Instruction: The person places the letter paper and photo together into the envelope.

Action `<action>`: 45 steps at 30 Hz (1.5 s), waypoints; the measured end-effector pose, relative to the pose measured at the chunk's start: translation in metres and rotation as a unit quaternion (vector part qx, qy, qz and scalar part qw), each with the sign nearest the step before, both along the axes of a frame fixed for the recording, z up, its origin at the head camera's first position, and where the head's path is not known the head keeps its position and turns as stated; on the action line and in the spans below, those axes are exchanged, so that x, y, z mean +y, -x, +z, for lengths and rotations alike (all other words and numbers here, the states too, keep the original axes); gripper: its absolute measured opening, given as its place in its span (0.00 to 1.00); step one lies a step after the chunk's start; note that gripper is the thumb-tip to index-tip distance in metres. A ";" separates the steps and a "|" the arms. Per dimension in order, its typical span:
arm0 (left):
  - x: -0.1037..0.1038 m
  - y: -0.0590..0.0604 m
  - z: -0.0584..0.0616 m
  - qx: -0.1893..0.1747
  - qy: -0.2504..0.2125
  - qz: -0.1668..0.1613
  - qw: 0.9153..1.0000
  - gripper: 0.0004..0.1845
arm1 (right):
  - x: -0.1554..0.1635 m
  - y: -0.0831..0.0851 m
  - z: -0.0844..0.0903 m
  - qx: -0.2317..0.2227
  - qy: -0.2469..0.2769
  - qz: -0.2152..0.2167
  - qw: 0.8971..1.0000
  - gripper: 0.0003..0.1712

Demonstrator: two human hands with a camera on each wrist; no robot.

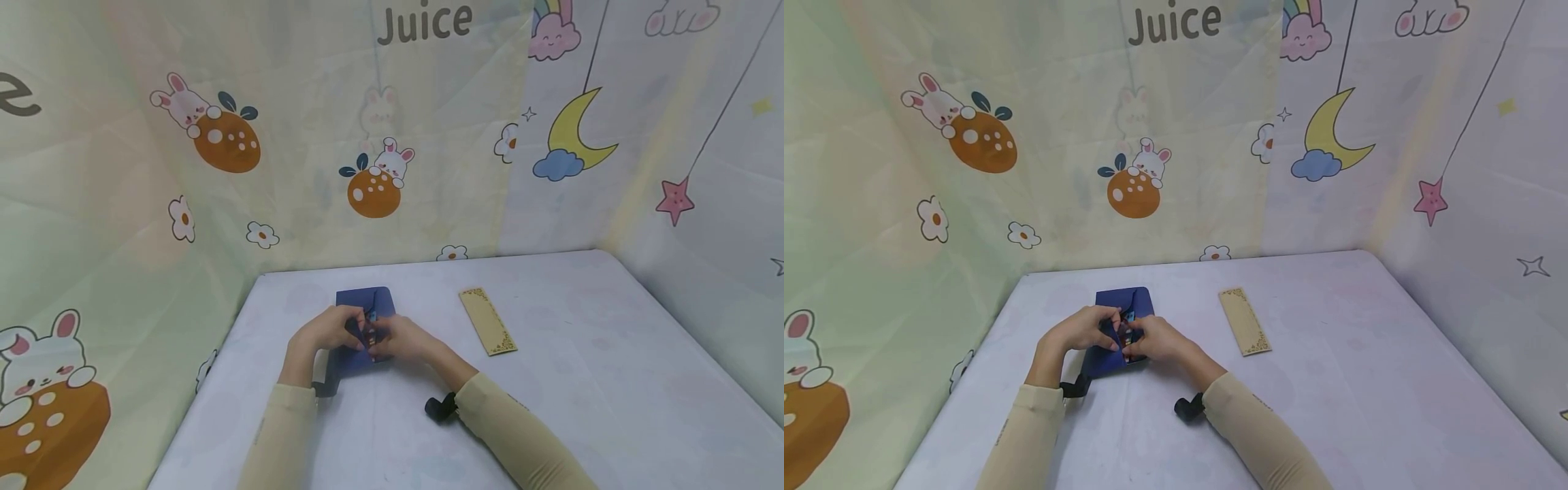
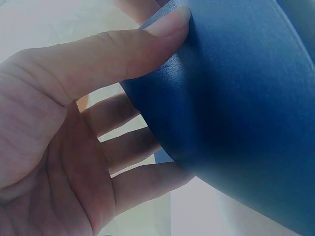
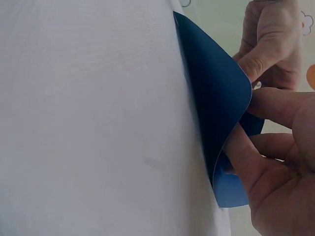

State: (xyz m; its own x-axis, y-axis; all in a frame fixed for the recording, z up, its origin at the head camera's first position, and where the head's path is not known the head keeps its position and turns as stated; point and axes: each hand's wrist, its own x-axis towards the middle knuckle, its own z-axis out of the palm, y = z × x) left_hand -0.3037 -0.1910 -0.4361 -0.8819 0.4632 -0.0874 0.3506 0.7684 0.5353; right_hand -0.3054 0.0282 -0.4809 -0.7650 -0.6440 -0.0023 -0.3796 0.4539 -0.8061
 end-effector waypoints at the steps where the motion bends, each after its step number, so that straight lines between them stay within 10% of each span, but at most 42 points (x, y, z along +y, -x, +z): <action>1: 0.000 0.000 0.000 0.001 -0.001 -0.001 1.000 0.18 | 0.001 0.001 0.000 0.009 -0.006 -0.001 1.000 0.22; 14: 0.000 0.000 -0.001 -0.015 0.000 0.011 1.000 0.17 | 0.017 0.007 0.009 -0.018 -0.001 -0.039 0.999 0.38; 45: 0.001 -0.001 -0.001 -0.023 0.001 0.022 0.999 0.16 | 0.045 0.015 0.018 -0.045 0.026 -0.107 0.993 0.42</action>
